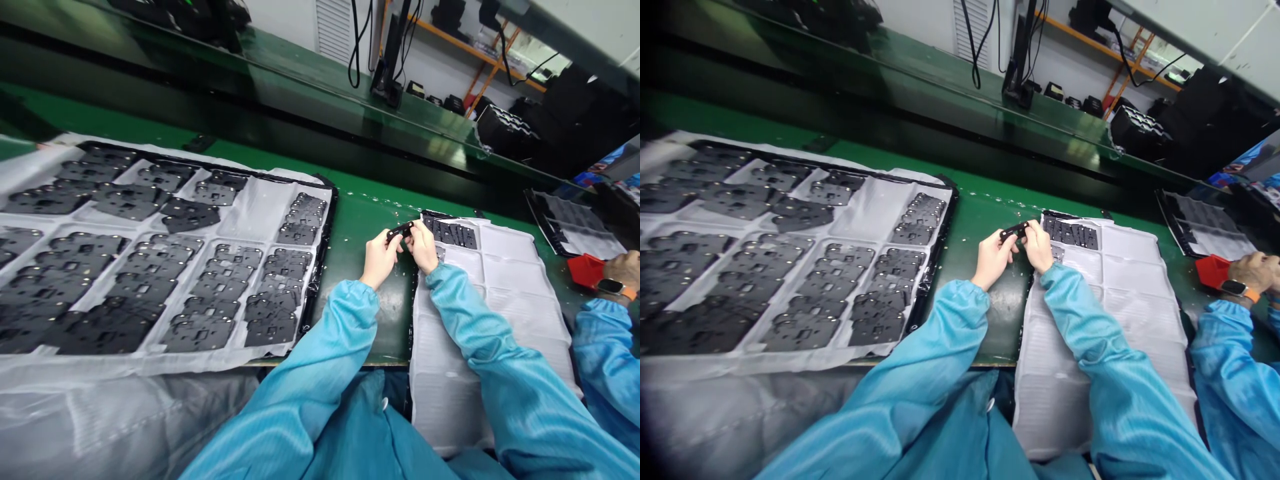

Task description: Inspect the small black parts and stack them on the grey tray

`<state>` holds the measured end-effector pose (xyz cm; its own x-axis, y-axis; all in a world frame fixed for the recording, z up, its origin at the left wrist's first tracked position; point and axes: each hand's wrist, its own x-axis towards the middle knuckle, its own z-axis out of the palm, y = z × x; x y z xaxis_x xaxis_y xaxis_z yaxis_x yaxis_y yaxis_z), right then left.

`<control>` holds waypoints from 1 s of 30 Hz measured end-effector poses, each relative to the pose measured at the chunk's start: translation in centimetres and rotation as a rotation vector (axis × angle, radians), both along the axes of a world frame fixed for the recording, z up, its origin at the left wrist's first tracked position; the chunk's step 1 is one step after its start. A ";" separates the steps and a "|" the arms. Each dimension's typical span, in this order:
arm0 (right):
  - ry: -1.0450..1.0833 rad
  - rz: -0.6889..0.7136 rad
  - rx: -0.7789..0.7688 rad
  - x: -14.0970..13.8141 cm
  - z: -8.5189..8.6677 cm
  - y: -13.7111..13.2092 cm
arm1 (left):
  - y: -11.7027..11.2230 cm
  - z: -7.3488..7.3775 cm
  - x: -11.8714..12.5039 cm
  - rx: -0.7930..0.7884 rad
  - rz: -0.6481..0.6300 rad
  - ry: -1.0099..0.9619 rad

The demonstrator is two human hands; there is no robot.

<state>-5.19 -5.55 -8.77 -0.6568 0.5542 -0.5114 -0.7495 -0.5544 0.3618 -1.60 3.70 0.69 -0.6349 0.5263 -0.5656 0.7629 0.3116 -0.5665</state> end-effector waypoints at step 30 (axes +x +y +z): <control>-0.026 -0.095 -0.174 -0.5 0.1 0.4 | 0.4 -0.4 -0.7 0.162 0.244 0.003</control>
<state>-5.72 -5.16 -8.70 -0.5910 0.5152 -0.6207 -0.8059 -0.4114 0.4259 -2.32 4.13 0.25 -0.7558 0.4409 -0.4841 0.6522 0.5727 -0.4966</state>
